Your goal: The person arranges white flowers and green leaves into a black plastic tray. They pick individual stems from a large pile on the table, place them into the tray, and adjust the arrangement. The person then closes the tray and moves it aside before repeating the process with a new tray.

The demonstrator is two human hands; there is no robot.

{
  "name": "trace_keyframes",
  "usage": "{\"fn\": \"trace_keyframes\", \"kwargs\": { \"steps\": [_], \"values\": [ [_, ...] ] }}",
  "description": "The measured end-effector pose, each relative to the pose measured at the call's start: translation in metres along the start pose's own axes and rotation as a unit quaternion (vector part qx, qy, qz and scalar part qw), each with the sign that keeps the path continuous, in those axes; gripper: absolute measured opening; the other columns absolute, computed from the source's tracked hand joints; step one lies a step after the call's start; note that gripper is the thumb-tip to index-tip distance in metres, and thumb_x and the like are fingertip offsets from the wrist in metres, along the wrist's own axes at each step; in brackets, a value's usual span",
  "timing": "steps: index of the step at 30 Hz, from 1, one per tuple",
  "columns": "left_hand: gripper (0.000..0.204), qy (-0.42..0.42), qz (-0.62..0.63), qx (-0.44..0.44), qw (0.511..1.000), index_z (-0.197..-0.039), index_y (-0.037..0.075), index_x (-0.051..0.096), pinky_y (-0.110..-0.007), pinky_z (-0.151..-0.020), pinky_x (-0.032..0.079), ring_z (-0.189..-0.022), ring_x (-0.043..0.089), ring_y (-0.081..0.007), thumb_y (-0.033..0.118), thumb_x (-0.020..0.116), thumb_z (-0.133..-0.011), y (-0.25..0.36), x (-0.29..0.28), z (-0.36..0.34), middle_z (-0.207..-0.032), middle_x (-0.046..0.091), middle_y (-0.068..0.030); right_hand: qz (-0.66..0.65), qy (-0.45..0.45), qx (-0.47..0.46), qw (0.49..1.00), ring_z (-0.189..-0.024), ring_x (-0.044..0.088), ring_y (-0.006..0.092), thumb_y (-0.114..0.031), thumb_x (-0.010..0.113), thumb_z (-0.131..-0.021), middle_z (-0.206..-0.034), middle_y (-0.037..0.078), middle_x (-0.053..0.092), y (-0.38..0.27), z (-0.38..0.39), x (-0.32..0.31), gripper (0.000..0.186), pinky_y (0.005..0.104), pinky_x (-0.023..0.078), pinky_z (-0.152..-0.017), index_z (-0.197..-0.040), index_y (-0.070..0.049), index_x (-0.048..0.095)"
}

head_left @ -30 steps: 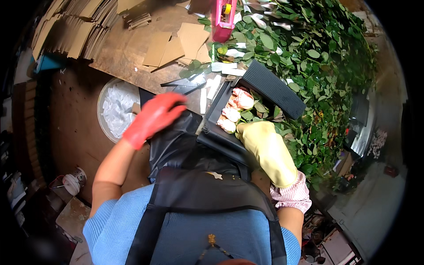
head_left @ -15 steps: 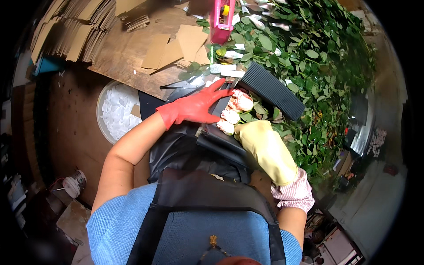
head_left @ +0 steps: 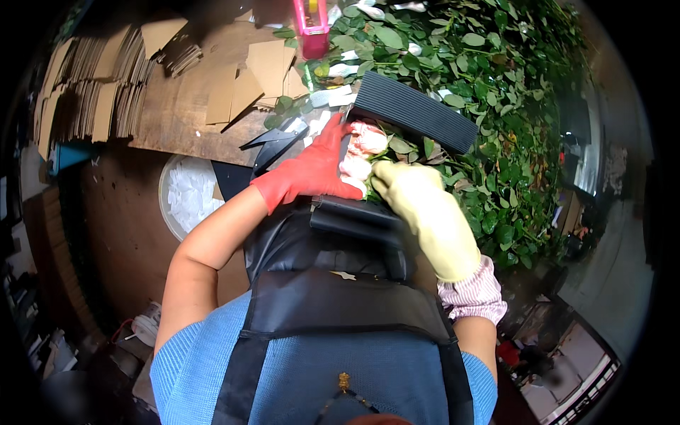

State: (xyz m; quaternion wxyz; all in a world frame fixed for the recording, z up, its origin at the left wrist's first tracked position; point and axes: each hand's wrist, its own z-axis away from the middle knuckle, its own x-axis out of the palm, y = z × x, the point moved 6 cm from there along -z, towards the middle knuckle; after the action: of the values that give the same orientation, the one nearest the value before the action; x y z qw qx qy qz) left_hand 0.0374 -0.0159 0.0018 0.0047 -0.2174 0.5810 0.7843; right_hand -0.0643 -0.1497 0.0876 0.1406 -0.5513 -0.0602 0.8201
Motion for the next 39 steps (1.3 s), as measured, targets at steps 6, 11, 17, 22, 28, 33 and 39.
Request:
{"fn": "trace_keyframes", "kwargs": {
  "steps": [6,11,17,22,28,33,39],
  "values": [
    [0.12,0.105,0.071,-0.089,0.988,-0.16,-0.005,0.025,-0.044,-0.123,0.036,-0.147,0.043,-0.0385,0.041,0.093,-0.072,-0.001,-0.009,-0.009,-0.157,0.043,-0.0257,0.043,-0.058,-0.012,0.997,-0.096,0.075,0.0355,-0.025,0.058,-0.099,-0.102,0.018,0.076,0.001,0.0,0.005,0.025,0.05,0.059,-0.085,-0.12,-0.016,0.068],
    [0.113,0.174,0.093,-0.05,0.979,-0.157,-0.004,0.029,-0.046,-0.12,0.039,-0.146,0.045,-0.0377,0.036,0.093,-0.072,-0.007,0.001,0.001,-0.154,0.048,-0.0235,0.019,-0.024,0.112,0.993,-0.096,0.075,0.0344,-0.04,0.052,-0.109,-0.105,0.014,0.077,0.001,0.01,-0.03,0.041,0.0468,0.059,-0.088,-0.145,-0.021,0.057],
    [0.062,0.146,0.09,-0.011,0.985,-0.13,0.015,0.064,-0.051,-0.127,0.026,-0.162,0.016,-0.041,0.039,0.089,-0.079,-0.006,0.005,0.0,-0.175,0.012,-0.0217,-0.269,0.073,0.092,0.956,-0.065,0.064,0.0166,-0.026,0.076,-0.098,-0.08,0.008,0.071,0.024,-0.01,-0.001,0.02,0.0328,0.054,-0.064,-0.111,-0.011,0.079],
    [0.053,0.097,0.124,-0.071,0.985,-0.123,0.012,0.067,-0.05,-0.127,0.025,-0.161,0.017,-0.0422,0.038,0.088,-0.081,0.003,0.004,-0.005,-0.174,0.013,-0.0243,-0.154,0.05,0.035,0.986,-0.084,0.071,0.0271,-0.035,0.067,-0.101,-0.09,0.01,0.074,0.026,-0.011,0.007,0.024,0.0408,0.057,-0.078,-0.109,-0.014,0.074],
    [0.037,0.166,0.122,-0.067,0.976,-0.11,0.014,0.078,-0.05,-0.125,0.029,-0.159,0.023,-0.0452,0.037,0.087,-0.082,-0.008,0.011,-0.014,-0.171,0.02,-0.0326,0.037,0.1,0.067,0.992,-0.08,0.073,0.0374,-0.035,0.056,-0.108,-0.09,0.016,0.075,0.007,0.018,-0.012,0.046,0.0488,0.06,-0.075,-0.151,-0.02,0.053],
    [0.034,0.168,0.129,-0.064,0.975,-0.108,0.02,0.081,-0.054,-0.123,0.032,-0.156,0.026,-0.0498,0.036,0.089,-0.079,-0.011,0.011,-0.013,-0.17,0.02,-0.0335,0.035,0.059,0.11,0.992,-0.082,0.074,0.0364,-0.04,0.053,-0.109,-0.09,0.016,0.075,0.027,0.008,0.002,0.046,0.049,0.06,-0.079,-0.15,-0.019,0.053],
    [0.062,0.19,0.11,-0.087,0.972,-0.132,0.014,0.065,-0.052,-0.124,0.031,-0.158,0.023,-0.0477,0.036,0.089,-0.08,-0.012,0.014,-0.014,-0.171,0.016,-0.0312,-0.006,0.012,0.105,0.994,-0.082,0.075,0.0292,-0.047,0.055,-0.107,-0.087,0.008,0.077,0.045,-0.023,-0.003,0.036,0.0435,0.059,-0.079,-0.112,-0.017,0.072]
  ]
}}
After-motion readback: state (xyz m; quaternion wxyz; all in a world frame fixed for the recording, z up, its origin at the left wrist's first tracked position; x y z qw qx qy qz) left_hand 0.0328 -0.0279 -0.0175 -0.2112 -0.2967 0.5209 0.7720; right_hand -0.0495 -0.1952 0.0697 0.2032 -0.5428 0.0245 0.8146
